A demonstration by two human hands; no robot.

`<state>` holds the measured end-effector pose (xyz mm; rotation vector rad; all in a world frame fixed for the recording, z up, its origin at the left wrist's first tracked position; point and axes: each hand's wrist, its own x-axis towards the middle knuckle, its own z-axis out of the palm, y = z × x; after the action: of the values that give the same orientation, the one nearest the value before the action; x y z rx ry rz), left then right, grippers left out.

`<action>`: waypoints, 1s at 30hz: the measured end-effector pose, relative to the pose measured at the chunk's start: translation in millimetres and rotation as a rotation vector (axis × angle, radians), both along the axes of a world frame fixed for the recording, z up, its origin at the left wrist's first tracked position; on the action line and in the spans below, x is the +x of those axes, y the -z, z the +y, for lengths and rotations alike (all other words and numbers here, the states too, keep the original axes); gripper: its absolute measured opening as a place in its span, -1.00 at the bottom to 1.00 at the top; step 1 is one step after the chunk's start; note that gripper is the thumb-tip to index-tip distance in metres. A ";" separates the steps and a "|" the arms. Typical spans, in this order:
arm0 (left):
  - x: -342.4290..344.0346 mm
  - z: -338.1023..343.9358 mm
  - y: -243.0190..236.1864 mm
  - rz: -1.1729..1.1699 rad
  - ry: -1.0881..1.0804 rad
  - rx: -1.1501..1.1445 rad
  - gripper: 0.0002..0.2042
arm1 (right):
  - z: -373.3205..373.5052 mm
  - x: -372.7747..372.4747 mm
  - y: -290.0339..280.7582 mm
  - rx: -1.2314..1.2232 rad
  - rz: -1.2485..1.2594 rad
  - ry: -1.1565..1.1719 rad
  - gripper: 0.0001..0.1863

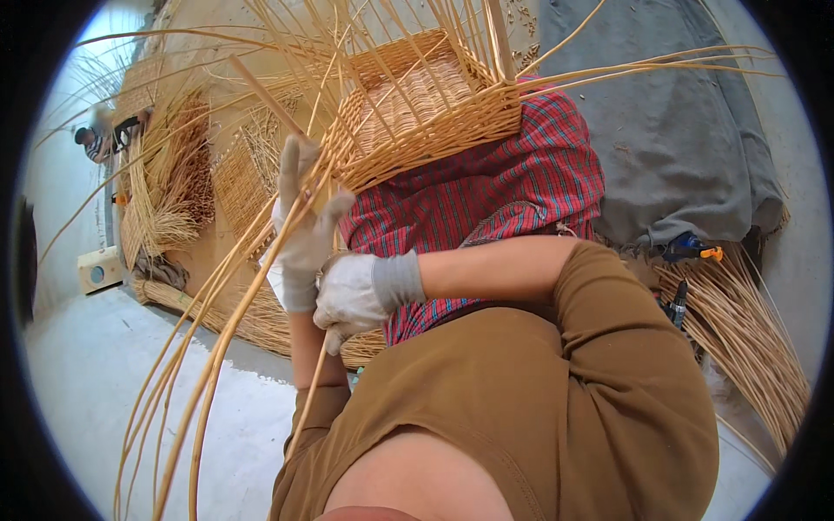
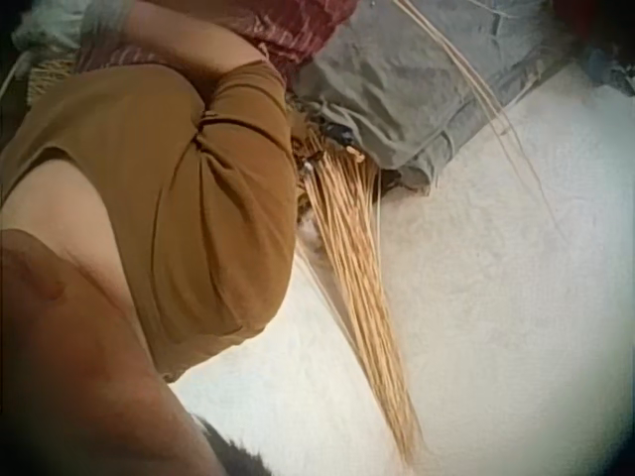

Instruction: Weaving a wicker basket while sitting on the floor.

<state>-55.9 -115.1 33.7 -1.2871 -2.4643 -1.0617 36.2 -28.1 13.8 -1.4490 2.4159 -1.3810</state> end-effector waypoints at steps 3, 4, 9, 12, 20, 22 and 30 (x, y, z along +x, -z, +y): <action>-30.1 -4.9 37.1 -0.570 -0.201 0.619 -0.69 | 10.0 7.8 1.5 -0.074 -0.001 0.136 -0.66; -34.1 -5.1 38.5 -0.563 -0.216 0.623 -0.69 | 28.9 11.4 8.0 -0.124 -0.038 0.233 -0.70; -25.0 -0.3 45.8 -0.508 -0.240 0.759 -0.70 | 170.5 -67.5 141.0 -1.299 -0.715 0.609 -0.64; 3.6 -20.9 79.6 -0.458 -0.279 0.848 -0.67 | 197.2 -82.9 131.8 -1.185 -0.750 0.431 -0.69; -18.3 14.3 134.3 -0.695 -0.740 0.865 -0.28 | 181.9 -69.1 103.2 -0.566 -0.569 0.936 -0.86; -32.6 14.4 155.5 -0.631 -0.702 0.343 -0.30 | 176.6 -71.2 105.4 -0.552 -0.544 0.966 -0.90; -31.1 36.3 146.8 -0.883 -0.519 0.752 -0.06 | 161.4 -65.7 88.4 -0.626 -0.467 1.117 -0.86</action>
<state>-87.0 -78.8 -113.0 0.0929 -2.1808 -2.3589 -29.6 133.3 -74.6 0.4788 2.5497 -2.3943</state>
